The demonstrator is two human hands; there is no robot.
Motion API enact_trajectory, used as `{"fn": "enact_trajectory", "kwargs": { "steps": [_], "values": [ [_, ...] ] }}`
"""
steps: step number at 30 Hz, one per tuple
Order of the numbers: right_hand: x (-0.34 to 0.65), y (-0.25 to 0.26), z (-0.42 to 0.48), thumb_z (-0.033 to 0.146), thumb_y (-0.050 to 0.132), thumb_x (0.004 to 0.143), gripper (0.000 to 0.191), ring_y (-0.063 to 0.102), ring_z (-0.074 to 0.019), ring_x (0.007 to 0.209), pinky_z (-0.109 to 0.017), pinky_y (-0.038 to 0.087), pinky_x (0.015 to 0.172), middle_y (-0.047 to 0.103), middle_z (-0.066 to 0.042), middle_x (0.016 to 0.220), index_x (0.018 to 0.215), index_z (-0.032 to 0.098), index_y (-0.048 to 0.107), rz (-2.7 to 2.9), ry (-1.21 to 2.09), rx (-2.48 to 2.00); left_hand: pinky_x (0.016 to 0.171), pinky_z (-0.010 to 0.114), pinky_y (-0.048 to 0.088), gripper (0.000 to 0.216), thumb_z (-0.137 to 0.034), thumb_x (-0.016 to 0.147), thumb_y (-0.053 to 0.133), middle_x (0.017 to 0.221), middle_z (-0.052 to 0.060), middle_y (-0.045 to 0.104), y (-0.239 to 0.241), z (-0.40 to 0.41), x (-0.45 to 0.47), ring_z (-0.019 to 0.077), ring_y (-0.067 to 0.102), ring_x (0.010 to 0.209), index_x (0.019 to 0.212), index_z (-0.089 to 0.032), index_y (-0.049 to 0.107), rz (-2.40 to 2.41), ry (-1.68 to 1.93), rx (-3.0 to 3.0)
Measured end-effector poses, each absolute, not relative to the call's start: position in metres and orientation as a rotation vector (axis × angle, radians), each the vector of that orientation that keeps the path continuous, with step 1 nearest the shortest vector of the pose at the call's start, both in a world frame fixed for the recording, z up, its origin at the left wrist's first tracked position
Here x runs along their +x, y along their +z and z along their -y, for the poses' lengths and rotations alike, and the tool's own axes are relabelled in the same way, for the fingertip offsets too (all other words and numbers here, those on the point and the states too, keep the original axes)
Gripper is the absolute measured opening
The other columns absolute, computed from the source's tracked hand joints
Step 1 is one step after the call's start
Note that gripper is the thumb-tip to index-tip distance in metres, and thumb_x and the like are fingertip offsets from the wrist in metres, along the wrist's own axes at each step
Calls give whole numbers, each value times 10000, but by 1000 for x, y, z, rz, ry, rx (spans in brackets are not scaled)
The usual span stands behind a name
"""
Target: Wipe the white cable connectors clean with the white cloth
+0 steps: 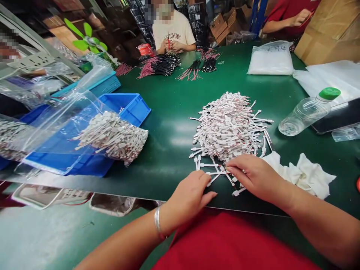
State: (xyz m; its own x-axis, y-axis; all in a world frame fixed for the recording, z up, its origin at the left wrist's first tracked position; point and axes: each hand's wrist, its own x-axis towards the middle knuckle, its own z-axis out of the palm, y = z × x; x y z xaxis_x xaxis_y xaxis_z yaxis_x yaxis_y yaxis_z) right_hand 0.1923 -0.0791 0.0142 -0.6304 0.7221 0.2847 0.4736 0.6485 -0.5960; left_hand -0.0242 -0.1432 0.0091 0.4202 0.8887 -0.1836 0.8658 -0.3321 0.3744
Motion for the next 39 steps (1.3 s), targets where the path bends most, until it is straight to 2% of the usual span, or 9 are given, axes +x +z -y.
{"fn": "enact_trajectory", "kwargs": {
  "steps": [5,9,12,14,21,25,28,31,39],
  "values": [
    [190,12,80,241,495,926,178,624,-203,770,-338,495,714,680,-59,816,910,164,654,2413,665,-933,765,344,447,133,-202,929,411,900,76,592,4,140,-23,210,524,839,895,-162,532,-1547,148,2264],
    [188,10,80,243,532,908,148,608,-224,868,-369,506,778,666,-85,897,941,164,653,2396,619,-906,710,333,429,152,-219,936,384,860,62,589,13,126,-24,203,526,782,894,-172,522,-1533,195,2265],
    [189,10,77,237,570,887,197,601,-235,969,-387,503,851,664,-109,1008,1055,154,630,2320,547,-907,691,313,414,150,-242,935,393,829,41,597,33,106,-21,181,530,745,913,-181,528,-1480,303,2198],
    [192,11,74,237,561,895,210,617,-224,963,-380,506,862,680,-103,1004,1078,154,624,2260,507,-923,692,297,411,141,-257,927,422,822,31,602,45,92,-16,166,527,744,905,-182,539,-1398,399,2118],
    [204,22,64,225,525,918,186,682,-194,859,-319,539,784,734,-71,939,1019,167,671,2141,415,-1038,680,257,455,239,-297,798,642,827,25,607,40,67,-2,132,555,737,975,-150,580,-1072,744,1418],
    [205,23,63,236,531,916,187,683,-186,848,-308,537,788,738,-66,919,1007,169,680,2151,429,-1041,620,226,441,273,-312,743,717,696,-7,592,23,66,-4,103,539,647,935,-139,630,-1062,848,1196],
    [204,24,63,238,532,917,170,668,-166,813,-286,522,770,730,-47,885,995,191,677,2146,483,-1042,594,214,437,298,-319,702,759,680,-3,614,18,66,-8,97,549,626,907,-134,648,-1068,854,1096],
    [202,26,63,233,505,931,169,644,-152,780,-274,491,742,714,-30,846,925,208,672,2178,588,-1043,574,208,438,310,-362,703,756,701,19,652,19,65,-11,100,569,616,881,-128,655,-1073,840,1031],
    [193,26,65,285,393,972,351,525,-124,594,-245,415,585,571,-3,615,678,188,557,2210,881,-1106,497,195,397,393,-516,739,677,657,28,657,19,66,-13,82,539,522,720,-128,612,-1064,841,917]
  ]
}}
